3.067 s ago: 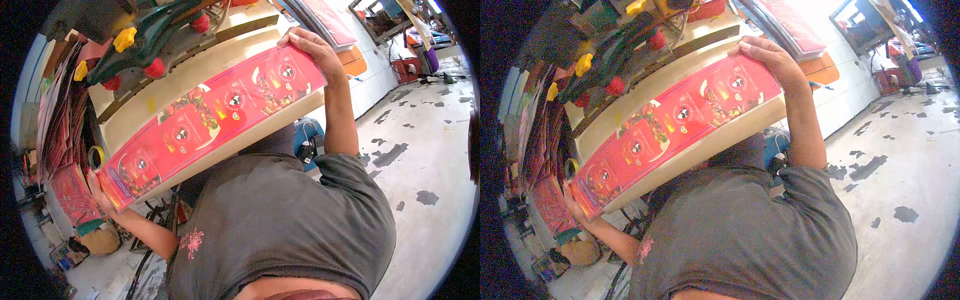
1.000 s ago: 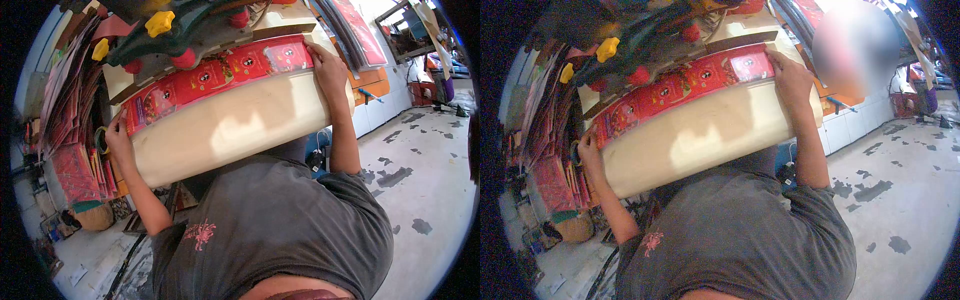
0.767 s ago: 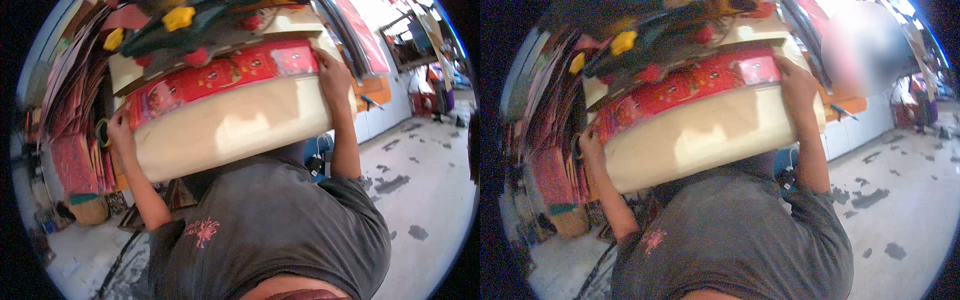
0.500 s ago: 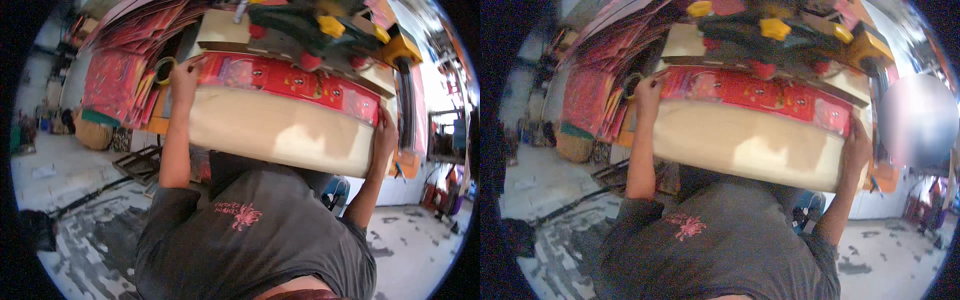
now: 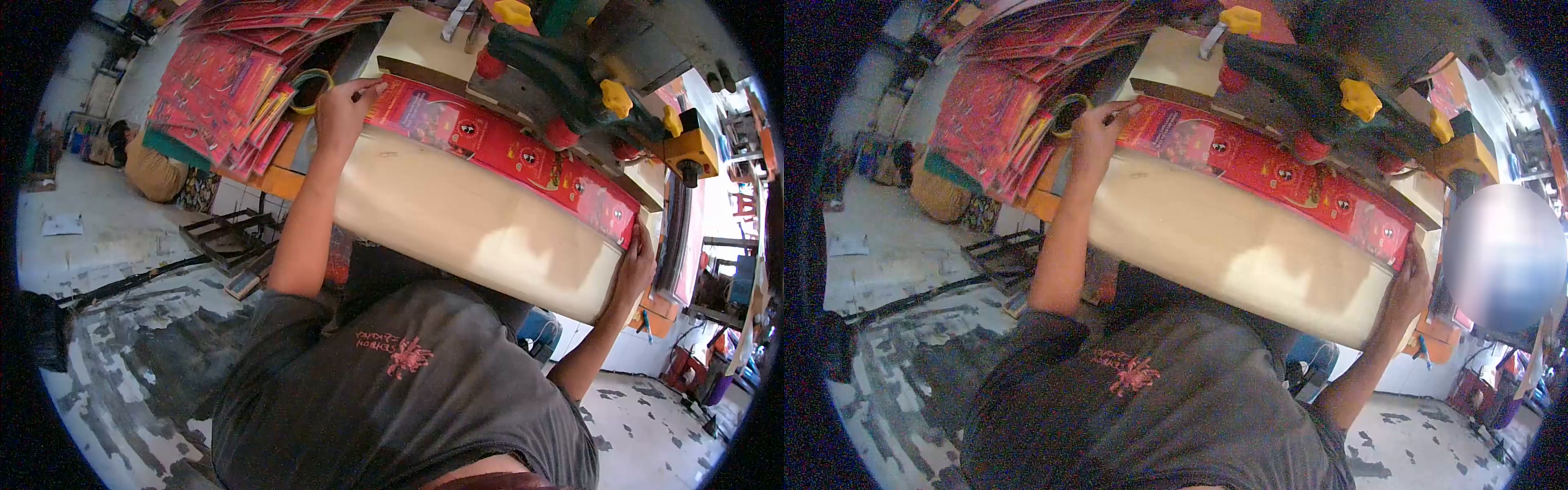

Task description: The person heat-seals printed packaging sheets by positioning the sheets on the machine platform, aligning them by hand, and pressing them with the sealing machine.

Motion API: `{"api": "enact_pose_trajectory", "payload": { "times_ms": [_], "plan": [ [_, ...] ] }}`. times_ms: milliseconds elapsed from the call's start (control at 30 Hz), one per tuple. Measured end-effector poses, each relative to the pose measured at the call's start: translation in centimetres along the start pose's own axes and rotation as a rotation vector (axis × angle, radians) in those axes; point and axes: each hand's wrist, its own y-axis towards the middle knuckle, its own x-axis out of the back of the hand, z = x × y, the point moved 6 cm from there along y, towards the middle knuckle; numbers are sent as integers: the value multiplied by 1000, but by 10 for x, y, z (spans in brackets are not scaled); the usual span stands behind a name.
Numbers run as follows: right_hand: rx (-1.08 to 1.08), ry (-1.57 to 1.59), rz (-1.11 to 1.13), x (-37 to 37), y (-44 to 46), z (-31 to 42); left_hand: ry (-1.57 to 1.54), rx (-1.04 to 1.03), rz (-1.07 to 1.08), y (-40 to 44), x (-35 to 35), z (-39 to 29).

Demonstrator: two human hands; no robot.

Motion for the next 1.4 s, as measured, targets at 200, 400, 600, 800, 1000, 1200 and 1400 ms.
{"api": "enact_pose_trajectory", "payload": {
  "times_ms": [200, 400, 600, 800, 1000, 1200, 1400],
  "plan": [
    [5, 71, 26, 6, -3, 10, 116, 164, 79, 1, -1, 2],
    [40, 144, -81, 4, -3, -15, 31, 37, 110, 4, -9, 11],
    [53, -50, -122, 4, -5, -5, 47, 75, 137, 0, 2, -9],
    [32, -88, -108, 4, -5, -5, -45, 76, 145, 0, 2, -3],
    [18, -21, -120, 6, -4, -8, -84, 122, 135, 1, -4, 2],
    [18, -9, -118, 8, -5, -6, 8, 136, 126, 2, -2, 0],
    [27, -17, -118, 6, -4, -9, -38, 142, 143, 2, -4, -4]
  ]
}}
